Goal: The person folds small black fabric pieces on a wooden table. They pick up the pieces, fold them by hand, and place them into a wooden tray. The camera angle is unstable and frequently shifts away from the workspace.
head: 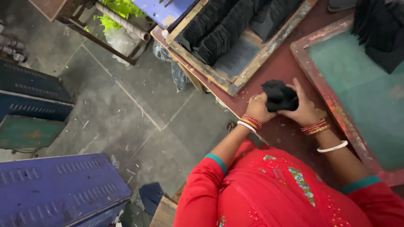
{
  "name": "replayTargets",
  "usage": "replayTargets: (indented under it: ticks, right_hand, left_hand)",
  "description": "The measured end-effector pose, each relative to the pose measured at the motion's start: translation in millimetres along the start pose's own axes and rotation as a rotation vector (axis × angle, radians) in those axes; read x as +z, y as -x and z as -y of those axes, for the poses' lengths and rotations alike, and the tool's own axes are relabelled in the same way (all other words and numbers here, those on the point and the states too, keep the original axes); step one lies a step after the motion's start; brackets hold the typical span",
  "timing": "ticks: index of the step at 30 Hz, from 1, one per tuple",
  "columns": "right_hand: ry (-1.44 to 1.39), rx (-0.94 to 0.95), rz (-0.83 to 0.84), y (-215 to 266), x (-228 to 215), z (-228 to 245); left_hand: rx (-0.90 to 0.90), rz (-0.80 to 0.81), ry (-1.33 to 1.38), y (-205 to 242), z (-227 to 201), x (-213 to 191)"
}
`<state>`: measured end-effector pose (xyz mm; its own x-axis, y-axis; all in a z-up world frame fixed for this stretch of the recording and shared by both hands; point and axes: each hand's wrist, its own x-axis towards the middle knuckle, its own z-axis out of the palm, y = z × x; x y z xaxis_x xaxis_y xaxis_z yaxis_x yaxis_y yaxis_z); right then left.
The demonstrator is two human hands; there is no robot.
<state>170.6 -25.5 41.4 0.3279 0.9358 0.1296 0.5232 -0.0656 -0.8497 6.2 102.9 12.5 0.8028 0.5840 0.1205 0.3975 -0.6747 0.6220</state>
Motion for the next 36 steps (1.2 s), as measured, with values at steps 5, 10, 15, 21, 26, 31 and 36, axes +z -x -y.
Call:
replayTargets:
  ticks: [5,10,15,21,26,31,36]
  right_hand:
    - [-0.159,-0.006,-0.068,8.6,-14.3,15.2]
    - [0.241,-0.159,0.08,11.2,-27.9,20.6]
    - [0.099,0.017,-0.074,30.1,-33.2,-13.1]
    - [-0.206,0.382,-0.292,72.1,-98.3,-40.1]
    - [-0.297,0.529,0.026,70.9,-85.5,12.6]
    - [0.221,0.159,0.184,50.6,-12.5,2.6]
    - [0.429,0.108,-0.018,41.7,-5.1,8.8]
  left_hand:
    - [-0.026,0.083,0.052,6.9,3.1,-5.5]
    - [0.028,0.055,-0.138,8.1,5.9,3.7]
    - [0.021,0.083,-0.101,9.7,13.9,14.0]
    - [0.022,0.119,-0.087,2.9,17.0,12.3]
    - [0.032,0.142,-0.08,-6.5,20.0,11.1]
    - [0.07,0.324,-0.109,-19.1,40.1,16.0]
    - [0.125,0.416,-0.035,-7.6,13.8,-15.6]
